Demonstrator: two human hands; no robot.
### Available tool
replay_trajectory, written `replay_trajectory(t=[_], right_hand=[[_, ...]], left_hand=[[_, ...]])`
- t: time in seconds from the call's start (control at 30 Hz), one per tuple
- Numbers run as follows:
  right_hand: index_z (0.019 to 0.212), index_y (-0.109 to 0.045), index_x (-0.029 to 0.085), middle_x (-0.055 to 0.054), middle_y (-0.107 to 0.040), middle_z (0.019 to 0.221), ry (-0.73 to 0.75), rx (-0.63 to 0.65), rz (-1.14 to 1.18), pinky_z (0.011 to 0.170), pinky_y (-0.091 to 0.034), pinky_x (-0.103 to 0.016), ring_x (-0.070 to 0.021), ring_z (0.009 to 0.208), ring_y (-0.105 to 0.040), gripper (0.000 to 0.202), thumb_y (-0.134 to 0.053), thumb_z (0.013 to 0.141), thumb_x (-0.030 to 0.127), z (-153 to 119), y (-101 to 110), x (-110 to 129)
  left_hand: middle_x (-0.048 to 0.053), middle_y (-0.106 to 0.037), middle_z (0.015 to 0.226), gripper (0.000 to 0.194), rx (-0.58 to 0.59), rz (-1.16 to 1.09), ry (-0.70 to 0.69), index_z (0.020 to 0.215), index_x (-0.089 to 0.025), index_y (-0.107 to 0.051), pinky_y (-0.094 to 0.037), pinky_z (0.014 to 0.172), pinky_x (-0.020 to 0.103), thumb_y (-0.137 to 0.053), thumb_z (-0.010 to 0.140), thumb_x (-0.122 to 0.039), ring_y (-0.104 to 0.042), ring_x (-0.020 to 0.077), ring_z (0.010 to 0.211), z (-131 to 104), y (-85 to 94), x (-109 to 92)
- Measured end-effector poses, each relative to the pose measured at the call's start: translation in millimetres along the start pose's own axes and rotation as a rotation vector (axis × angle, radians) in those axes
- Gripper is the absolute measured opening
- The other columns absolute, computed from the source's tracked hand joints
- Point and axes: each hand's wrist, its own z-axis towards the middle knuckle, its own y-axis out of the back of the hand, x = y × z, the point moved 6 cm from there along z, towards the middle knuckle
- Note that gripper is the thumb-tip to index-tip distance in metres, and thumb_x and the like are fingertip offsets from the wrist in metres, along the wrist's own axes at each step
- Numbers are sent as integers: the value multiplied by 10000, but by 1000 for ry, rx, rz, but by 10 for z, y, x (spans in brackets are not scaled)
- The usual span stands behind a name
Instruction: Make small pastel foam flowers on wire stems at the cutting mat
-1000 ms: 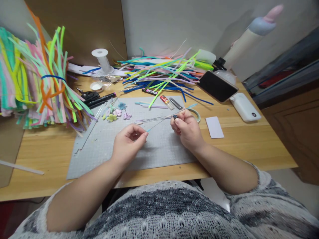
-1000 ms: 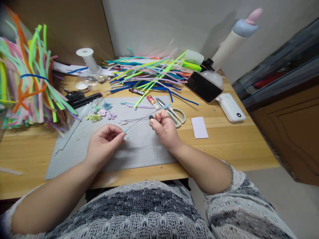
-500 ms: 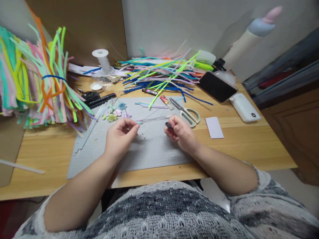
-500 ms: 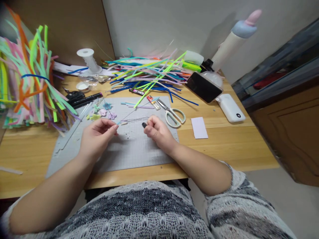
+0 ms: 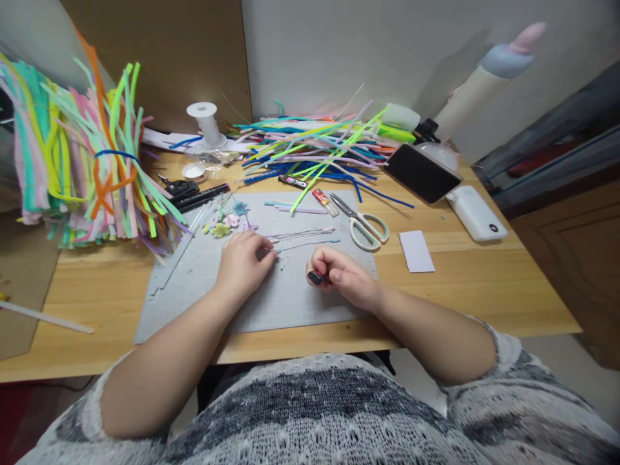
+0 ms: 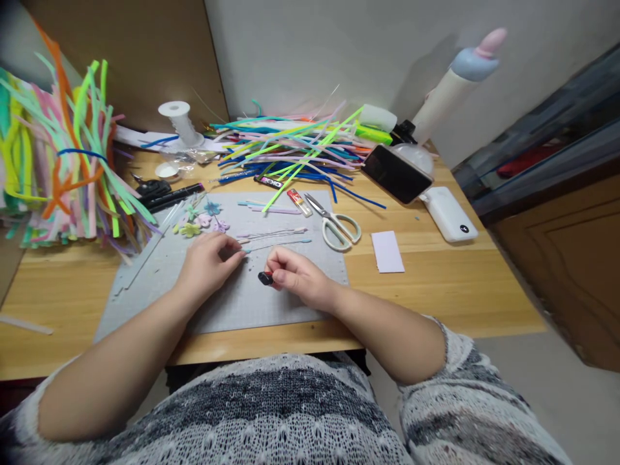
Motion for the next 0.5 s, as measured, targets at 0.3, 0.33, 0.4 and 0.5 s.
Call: replay_trajectory(t=[0.3,0.33,0.4,0.5], right_hand=[[808,-408,215,37,-424,680,69,-83,42,460,-178,-227,-85,544,-332,382,-499,857,583,2,107,13],[813,-408,216,36,-431,679,81,-84,48,457,-174,-229,-86,541,-331,383,-489,860,587,2,107,28],[823,-410,218,34,-446,676,98,-81,56,452,-168,-231,-87,536,-325,382,-468,868,593,3,102,56],[823,-415,219,35,-450,677,107,-78,67,447,-159,-229,-83,528,-318,373,-470,872,584,9,99,71]], left_hand=[[90,-640,923,300,-175,127,188,1073,-139,-621,-438,789,353,-555,824,-291,-583,242,878,196,216,301],[97,-646,936,305,-154,132,198,1083,-137,-624,-440,805,361,-543,830,-287,-584,249,900,215,185,310],[101,-657,938,277,-139,127,214,1051,-147,-645,-442,822,371,-514,844,-276,-589,254,912,243,130,323],[89,-666,886,200,-163,89,201,895,-167,-677,-448,809,371,-513,846,-271,-598,245,864,267,95,327]])
